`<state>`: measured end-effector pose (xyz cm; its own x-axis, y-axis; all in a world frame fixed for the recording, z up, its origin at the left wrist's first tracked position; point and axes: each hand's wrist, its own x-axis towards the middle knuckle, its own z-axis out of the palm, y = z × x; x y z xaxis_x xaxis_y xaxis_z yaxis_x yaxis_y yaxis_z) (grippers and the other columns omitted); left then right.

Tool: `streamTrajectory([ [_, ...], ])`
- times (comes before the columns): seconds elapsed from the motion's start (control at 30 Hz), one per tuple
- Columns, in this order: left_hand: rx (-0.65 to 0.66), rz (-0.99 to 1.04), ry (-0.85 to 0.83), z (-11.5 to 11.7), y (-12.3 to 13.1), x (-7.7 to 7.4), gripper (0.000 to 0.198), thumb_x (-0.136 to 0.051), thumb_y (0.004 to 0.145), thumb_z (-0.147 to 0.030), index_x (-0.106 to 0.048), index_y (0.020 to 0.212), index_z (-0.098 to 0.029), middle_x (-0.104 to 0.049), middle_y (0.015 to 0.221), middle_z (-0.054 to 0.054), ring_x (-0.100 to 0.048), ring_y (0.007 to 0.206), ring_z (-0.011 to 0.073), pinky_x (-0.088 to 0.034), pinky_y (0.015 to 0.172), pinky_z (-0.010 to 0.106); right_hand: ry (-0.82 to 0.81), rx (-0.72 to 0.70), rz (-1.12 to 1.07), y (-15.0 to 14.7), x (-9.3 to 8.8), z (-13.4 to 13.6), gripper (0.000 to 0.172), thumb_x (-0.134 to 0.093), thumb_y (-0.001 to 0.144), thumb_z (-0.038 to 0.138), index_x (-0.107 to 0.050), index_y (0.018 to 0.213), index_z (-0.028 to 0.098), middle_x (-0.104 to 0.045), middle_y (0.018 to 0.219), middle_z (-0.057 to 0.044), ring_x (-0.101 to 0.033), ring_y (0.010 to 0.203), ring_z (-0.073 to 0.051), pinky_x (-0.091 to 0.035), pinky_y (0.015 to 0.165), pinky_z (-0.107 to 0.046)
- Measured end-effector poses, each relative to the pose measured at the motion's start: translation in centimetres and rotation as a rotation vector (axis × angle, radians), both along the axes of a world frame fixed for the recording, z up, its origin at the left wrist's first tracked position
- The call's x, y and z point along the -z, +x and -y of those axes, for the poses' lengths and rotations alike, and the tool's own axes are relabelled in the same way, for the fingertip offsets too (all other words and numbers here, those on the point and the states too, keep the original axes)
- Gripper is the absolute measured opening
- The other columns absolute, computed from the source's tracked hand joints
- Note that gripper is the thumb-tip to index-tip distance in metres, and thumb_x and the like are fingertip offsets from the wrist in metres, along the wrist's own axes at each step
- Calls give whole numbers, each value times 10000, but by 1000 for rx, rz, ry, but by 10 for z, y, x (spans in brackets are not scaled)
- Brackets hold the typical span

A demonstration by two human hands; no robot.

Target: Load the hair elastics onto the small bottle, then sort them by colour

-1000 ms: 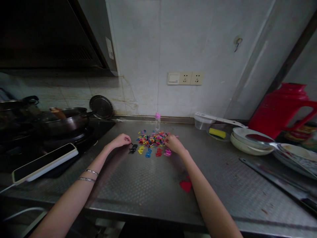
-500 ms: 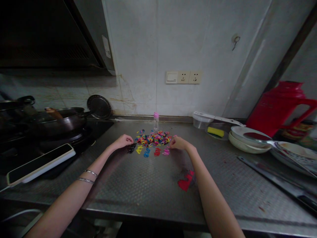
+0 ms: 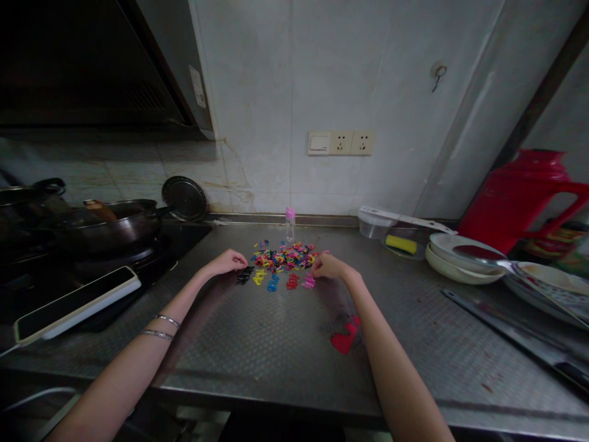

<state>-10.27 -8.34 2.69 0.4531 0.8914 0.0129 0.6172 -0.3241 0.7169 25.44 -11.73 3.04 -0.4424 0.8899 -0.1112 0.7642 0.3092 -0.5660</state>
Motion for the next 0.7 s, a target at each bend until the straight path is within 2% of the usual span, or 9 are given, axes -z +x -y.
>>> streamTrajectory([
  [0.1,0,-7,-18,2,-1,-2,260,-572,644,-310,-665,762,-97,-621,600,33,-499,511,107,-347,494,206,-14,-18,-2,1,0,0,190,-505,573,213,-662,634,125,-539,511,26,-440,495,-81,-327,487,-185],
  [0.2,-40,-9,8,4,1,-5,325,-566,653,-302,-649,891,-96,-583,553,3,-456,466,96,-307,465,204,1,-24,-8,1,-1,0,200,-514,584,234,-670,652,130,-555,530,25,-454,514,-87,-337,502,-188],
  [0.3,-105,-8,140,6,7,-8,364,-557,668,-291,-631,967,-97,-531,506,-26,-411,446,88,-273,459,203,34,-11,-3,3,-1,-1,203,-511,600,237,-673,664,132,-577,563,18,-480,545,-98,-352,518,-189],
  [0.4,-115,-19,274,7,21,-8,312,-539,697,-306,-658,905,-106,-546,537,-10,-438,488,99,-291,488,206,100,39,-1,6,-1,-3,194,-509,617,226,-671,670,132,-606,611,4,-515,597,-117,-370,549,-191],
  [0.57,49,-104,359,7,50,-13,250,-540,714,-284,-685,867,-150,-617,640,21,-507,578,119,-322,541,202,197,91,22,8,1,-4,198,-476,644,202,-660,663,133,-607,630,4,-529,625,-127,-363,562,-192],
  [0.7,154,-155,377,5,61,-21,239,-557,711,-290,-691,875,-179,-636,681,18,-517,594,116,-324,552,195,256,105,51,5,0,-1,210,-460,659,224,-646,635,131,-563,586,13,-495,594,-116,-328,528,-190],
])
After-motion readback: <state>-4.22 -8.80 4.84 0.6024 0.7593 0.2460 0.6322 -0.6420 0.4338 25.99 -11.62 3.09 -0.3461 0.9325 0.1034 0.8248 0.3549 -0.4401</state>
